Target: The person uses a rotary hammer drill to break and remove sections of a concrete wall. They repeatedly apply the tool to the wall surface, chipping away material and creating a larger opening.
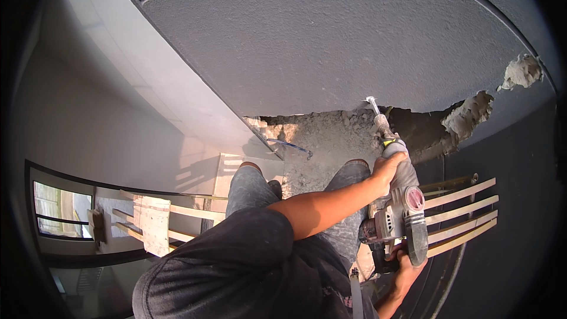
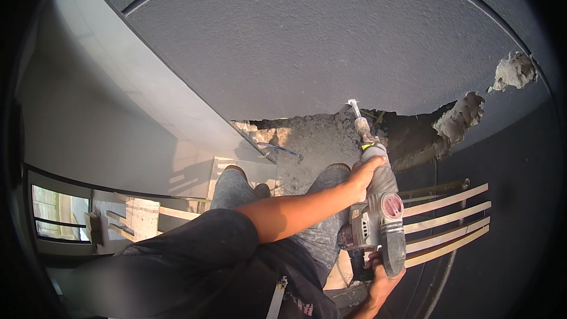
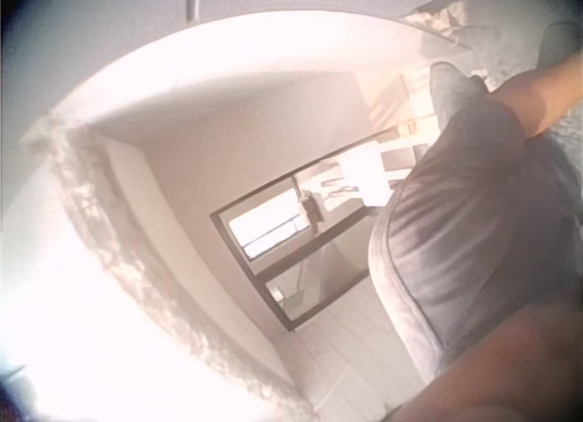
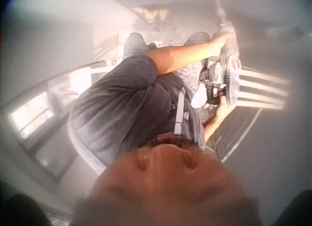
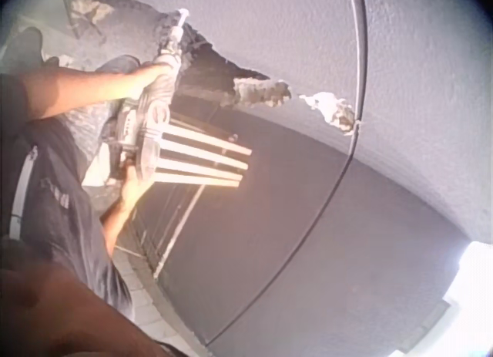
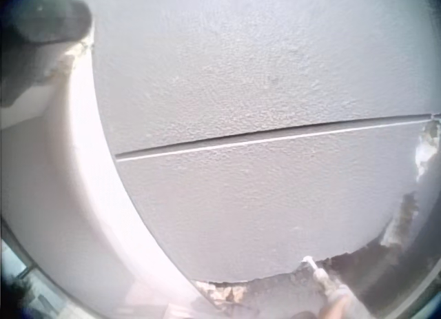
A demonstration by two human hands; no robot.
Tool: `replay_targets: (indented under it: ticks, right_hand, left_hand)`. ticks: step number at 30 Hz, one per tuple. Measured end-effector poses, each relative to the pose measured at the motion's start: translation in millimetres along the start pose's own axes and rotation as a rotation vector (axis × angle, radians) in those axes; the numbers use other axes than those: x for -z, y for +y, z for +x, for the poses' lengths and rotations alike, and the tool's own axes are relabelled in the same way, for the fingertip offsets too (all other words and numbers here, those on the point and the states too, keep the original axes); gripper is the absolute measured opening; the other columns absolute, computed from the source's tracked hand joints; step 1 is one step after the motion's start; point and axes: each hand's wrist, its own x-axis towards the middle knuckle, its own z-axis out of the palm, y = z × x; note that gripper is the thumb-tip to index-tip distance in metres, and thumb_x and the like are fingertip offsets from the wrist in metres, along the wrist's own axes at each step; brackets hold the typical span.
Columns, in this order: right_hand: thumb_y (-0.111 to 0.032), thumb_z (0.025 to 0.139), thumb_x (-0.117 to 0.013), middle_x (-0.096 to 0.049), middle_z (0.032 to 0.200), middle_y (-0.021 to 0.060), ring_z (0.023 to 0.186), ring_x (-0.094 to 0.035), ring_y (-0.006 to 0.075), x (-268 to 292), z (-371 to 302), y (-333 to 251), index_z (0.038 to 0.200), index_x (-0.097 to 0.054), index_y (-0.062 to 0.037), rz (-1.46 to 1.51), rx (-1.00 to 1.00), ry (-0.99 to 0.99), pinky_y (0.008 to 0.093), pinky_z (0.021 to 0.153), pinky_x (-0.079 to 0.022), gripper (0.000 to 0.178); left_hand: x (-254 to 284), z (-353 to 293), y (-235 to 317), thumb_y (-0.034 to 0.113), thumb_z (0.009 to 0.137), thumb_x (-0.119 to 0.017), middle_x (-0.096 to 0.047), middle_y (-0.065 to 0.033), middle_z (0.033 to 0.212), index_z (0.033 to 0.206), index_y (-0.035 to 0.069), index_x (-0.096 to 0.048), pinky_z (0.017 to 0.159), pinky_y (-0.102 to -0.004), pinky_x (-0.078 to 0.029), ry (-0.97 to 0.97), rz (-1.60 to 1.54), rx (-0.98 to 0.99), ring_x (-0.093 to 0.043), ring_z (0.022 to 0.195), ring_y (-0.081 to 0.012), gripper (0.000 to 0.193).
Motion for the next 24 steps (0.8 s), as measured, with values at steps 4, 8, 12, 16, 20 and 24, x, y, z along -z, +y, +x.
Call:
replay_targets:
  ticks: [4,8,12,16,20,24]
  right_hand:
    - [0.002,0.079,-0.06,-0.069,0.081,0.0121,0.064,-0.063,0.017,-1,0,1,0.103,-0.067,0.0081,-0.049,0.008,0.007,0.0317,0.06,-0.052,0.026]
    - [0.002,0.079,-0.06,-0.069,0.08,0.0114,0.064,-0.063,0.0163,1,6,5,0.101,-0.067,0.0073,-0.029,0.031,-0.014,0.0308,0.061,-0.051,0.024]
    - [0.001,0.079,-0.06,-0.069,0.08,0.0106,0.064,-0.062,0.0161,1,5,6,0.101,-0.067,0.0065,-0.027,0.017,-0.052,0.03,0.061,-0.05,0.023]
    - [0.001,0.079,-0.061,-0.068,0.08,0.0103,0.064,-0.062,0.0159,1,4,7,0.099,-0.067,0.0062,0.014,0.009,-0.041,0.0298,0.062,-0.049,0.022]
    - [0.002,0.08,-0.062,-0.068,0.078,0.0105,0.062,-0.062,0.0158,2,4,10,0.099,-0.067,0.0067,0.033,0.022,-0.05,0.03,0.06,-0.049,0.021]
    - [0.0,0.08,-0.063,-0.069,0.077,0.0105,0.061,-0.063,0.0157,2,6,6,0.092,-0.068,0.0069,0.033,0.025,-0.038,0.031,0.058,-0.05,0.014]
  left_hand:
    - [-5,-6,7,0.043,0.075,-0.085,-0.068,-0.0132,0.12,0.129,0.002,-0.063,0.092,-0.0431,-0.054,0.02,0.043,0.035,-0.066,0.107,-0.0245,0.071]
    - [-8,-8,14,0.042,0.077,-0.084,-0.068,-0.0135,0.121,0.13,0.002,-0.063,0.091,-0.042,-0.055,-0.009,0.048,0.014,-0.067,0.107,-0.0244,0.069]
    - [-1,2,9,0.041,0.078,-0.083,-0.069,-0.013,0.119,0.129,0.002,-0.063,0.091,-0.0412,-0.055,-0.027,0.031,-0.008,-0.067,0.106,-0.0239,0.067]
    - [-5,-7,10,0.04,0.079,-0.084,-0.07,-0.011,0.115,0.126,0.004,-0.066,0.09,-0.0414,-0.055,0.0,0.03,-0.002,-0.068,0.104,-0.023,0.062]
    - [-5,-12,11,0.04,0.078,-0.085,-0.071,-0.0102,0.114,0.126,0.005,-0.066,0.091,-0.0417,-0.055,0.012,0.05,-0.011,-0.068,0.103,-0.0225,0.062]
    - [1,-1,11,0.039,0.081,-0.083,-0.071,-0.0087,0.111,0.124,0.007,-0.065,0.086,-0.0437,-0.059,-0.049,0.001,0.031,-0.071,0.098,-0.0229,0.057]
